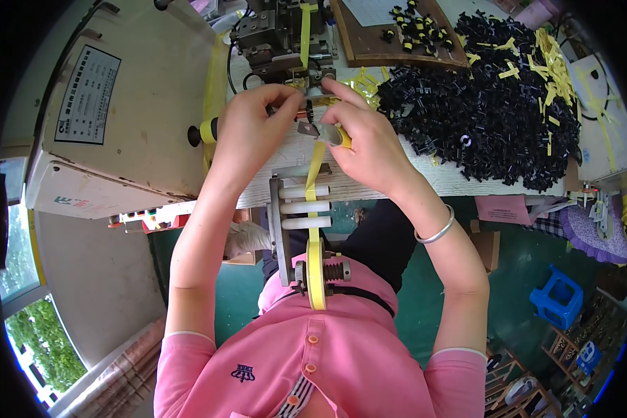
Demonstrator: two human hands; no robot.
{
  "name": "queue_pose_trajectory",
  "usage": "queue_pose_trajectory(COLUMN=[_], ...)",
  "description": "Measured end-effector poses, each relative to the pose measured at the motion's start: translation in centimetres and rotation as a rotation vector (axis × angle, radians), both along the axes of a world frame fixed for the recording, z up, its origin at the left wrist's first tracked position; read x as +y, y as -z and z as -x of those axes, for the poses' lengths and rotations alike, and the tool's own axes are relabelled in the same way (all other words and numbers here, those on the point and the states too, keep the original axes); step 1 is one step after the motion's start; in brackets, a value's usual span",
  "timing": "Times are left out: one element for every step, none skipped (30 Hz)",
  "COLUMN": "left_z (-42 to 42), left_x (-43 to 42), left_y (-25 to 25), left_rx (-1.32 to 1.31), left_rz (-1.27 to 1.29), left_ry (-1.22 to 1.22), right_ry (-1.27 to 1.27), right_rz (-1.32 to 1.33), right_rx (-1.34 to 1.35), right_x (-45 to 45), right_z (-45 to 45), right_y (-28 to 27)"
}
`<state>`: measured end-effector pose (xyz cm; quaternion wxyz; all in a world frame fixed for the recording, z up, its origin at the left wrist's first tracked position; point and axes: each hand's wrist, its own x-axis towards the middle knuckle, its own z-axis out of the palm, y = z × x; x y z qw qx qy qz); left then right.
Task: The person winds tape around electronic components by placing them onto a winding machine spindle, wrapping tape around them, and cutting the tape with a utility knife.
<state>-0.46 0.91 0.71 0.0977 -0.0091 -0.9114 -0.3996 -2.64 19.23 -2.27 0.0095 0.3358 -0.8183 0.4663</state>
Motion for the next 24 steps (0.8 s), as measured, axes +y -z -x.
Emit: queue_pose_trajectory(left_z=[0.2,0.3,0.2,0.1,0.1,0.0,-0.2,-0.3,-0.8,-1.7,-2.5,-2.9,-2.9,-2.9,-2.8,-2.7,-2.6,-2.5,-2.5,-2.4,-2.4,-2.5,-2.5,-2.5], left_x=[0.0,-0.1,-0.1,-0.1,-0.1,-0.2,-0.4,-0.6,-0.5,-0.4,-0.3,-0.3,-0.4,-0.6,-0.8,-0.9,-1.0,-1.0,-1.1,-1.1,-1.2,-1.2,-1.2,-1.2], left_y=[0.1,0.1,0.0,-0.2,-0.3,0.0,0.6,0.9,1.0,0.9,1.0,1.3,1.6,1.9,2.1,2.1,2.1,2.1,2.1,2.1,2.2,2.2,2.2,2.2], left_rx=[-0.015,-0.030,-0.041,-0.051,-0.059,0.029,0.116,0.205,0.271,0.335,0.399,0.389,0.439,0.490,0.540,0.530,0.519,0.509,0.517,0.524,0.532,0.516,0.501,0.488], left_rz=[0.005,0.010,0.009,0.009,0.007,-0.022,-0.051,-0.081,-0.013,0.055,0.124,0.098,0.113,0.128,0.145,0.130,0.114,0.099,0.091,0.084,0.077,0.066,0.055,0.045], left_ry=[-0.011,-0.023,-0.019,-0.015,-0.010,0.030,0.070,0.111,0.106,0.102,0.099,0.114,0.140,0.164,0.189,0.190,0.192,0.194,0.197,0.199,0.202,0.203,0.204,0.205], right_ry=[-0.006,-0.014,-0.014,-0.013,-0.004,0.003,-0.003,-0.009,-0.015,-0.028,-0.040,-0.052,-0.075,-0.100,-0.124,-0.129,-0.133,-0.137,-0.118,-0.100,-0.082,-0.056,-0.029,-0.003], right_rz=[-0.012,-0.017,0.006,0.029,0.080,0.128,0.111,0.094,0.078,0.078,0.079,0.078,0.067,0.057,0.048,0.044,0.040,0.036,0.022,0.008,-0.007,-0.033,-0.059,-0.085], right_rx=[-0.021,-0.052,-0.093,-0.135,-0.186,-0.239,-0.119,0.003,0.125,0.125,0.123,0.119,0.132,0.145,0.159,0.166,0.173,0.181,0.176,0.170,0.165,0.147,0.130,0.114], right_x=[0.1,0.1,0.0,0.0,-0.2,-0.3,-0.4,-0.4,-0.5,-0.4,-0.4,-0.4,-0.4,-0.6,-0.8,-1.2,-1.5,-1.8,-1.9,-2.1,-2.2,-2.4,-2.7,-2.8], right_z=[0.1,0.5,0.6,0.6,0.4,0.3,0.2,0.3,0.3,0.4,0.3,0.3,0.3,0.5,0.7,0.8,0.9,1.0,1.3,1.7,1.9,2.0,2.1,2.3], right_y=[0.2,0.7,0.9,1.1,0.9,0.8,0.6,0.4,0.2,0.1,0.0,0.0,-0.1,-0.1,-0.2,-0.3,-0.3,-0.4,-0.4,-0.4,-0.4,-0.9,-1.6,-2.1])
